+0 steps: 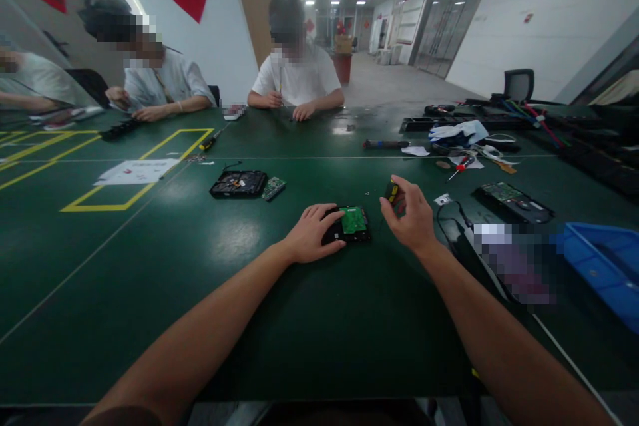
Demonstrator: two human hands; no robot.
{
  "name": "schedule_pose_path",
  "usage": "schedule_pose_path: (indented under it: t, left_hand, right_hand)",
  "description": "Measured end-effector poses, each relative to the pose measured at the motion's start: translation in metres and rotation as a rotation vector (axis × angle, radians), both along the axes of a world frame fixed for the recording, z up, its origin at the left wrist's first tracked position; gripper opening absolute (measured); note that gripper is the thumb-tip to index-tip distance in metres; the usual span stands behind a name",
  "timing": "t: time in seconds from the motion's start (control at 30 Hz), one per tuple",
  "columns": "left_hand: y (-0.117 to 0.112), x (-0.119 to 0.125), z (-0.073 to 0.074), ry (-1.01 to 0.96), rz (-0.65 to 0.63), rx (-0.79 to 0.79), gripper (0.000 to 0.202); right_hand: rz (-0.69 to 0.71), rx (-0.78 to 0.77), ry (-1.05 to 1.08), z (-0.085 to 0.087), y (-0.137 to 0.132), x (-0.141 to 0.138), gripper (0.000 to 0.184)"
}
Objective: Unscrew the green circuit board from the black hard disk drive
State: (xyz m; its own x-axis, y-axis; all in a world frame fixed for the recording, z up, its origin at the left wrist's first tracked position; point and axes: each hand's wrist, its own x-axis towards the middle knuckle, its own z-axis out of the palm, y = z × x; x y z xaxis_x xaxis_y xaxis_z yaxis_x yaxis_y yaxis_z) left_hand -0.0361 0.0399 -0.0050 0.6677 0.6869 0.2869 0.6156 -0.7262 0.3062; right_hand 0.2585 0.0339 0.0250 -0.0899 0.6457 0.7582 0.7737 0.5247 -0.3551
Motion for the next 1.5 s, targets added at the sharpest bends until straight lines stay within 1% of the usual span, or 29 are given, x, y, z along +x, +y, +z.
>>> schedule_pose_path:
  t: [0.17, 0.23, 0.3, 0.43, 0.5, 0.63, 0.77, 0.93, 1.03, 1.13, 1.27, 1.37, 1.5]
  left_hand:
    - [-0.001, 0.001, 0.0, -0.01, 0.039, 0.009, 0.077]
    - [-0.001, 0.002, 0.0, -0.013, 0.048, -0.003, 0.077]
    - [-0.001, 0.002, 0.001, -0.02, 0.052, -0.014, 0.077]
    - [-0.001, 0.003, 0.004, -0.03, 0.05, -0.028, 0.079]
    - [-0.002, 0.003, 0.005, -0.028, 0.052, -0.025, 0.08]
    - [-0.003, 0.005, 0.005, -0.02, 0.067, -0.01, 0.081]
    - [-0.005, 0.006, 0.004, -0.016, 0.066, -0.007, 0.085]
    - [-0.006, 0.007, 0.006, -0.016, -0.033, 0.036, 0.08]
    - [-0.006, 0.007, 0.008, -0.018, -0.083, 0.028, 0.077]
    - [-0.005, 0.006, 0.008, -0.006, -0.106, 0.007, 0.075]
    - [-0.006, 0.007, 0.007, 0.015, -0.101, 0.0, 0.071]
    - [-0.006, 0.007, 0.007, 0.019, -0.096, -0.009, 0.07]
    - [-0.005, 0.007, 0.006, 0.028, -0.091, -0.007, 0.066]
  right_hand:
    - [0.042, -0.155, 0.03, -0.002, -0.003, -0.002, 0.068]
    - [0.054, -0.186, 0.055, -0.004, -0.002, -0.002, 0.07]
    - [0.053, -0.164, 0.075, -0.006, -0.001, -0.003, 0.069]
    - [0.05, -0.066, 0.077, -0.01, 0.002, -0.003, 0.066]
    - [0.059, -0.051, 0.064, -0.011, 0.003, -0.003, 0.065]
    - [0.077, -0.102, 0.073, -0.013, 0.002, -0.003, 0.065]
    - [0.077, -0.161, 0.108, -0.012, 0.001, -0.004, 0.069]
    - [0.113, -0.188, 0.126, -0.011, 0.002, -0.004, 0.07]
    - [0.109, -0.187, 0.113, -0.01, 0.001, -0.004, 0.068]
    - [0.111, -0.199, 0.104, -0.009, 0.0, -0.005, 0.068]
    - [0.136, -0.212, 0.142, -0.011, 0.001, -0.003, 0.067]
    - [0.132, -0.175, 0.156, -0.011, 0.002, -0.003, 0.067]
    - [0.158, -0.079, 0.222, -0.006, -0.002, -0.009, 0.065]
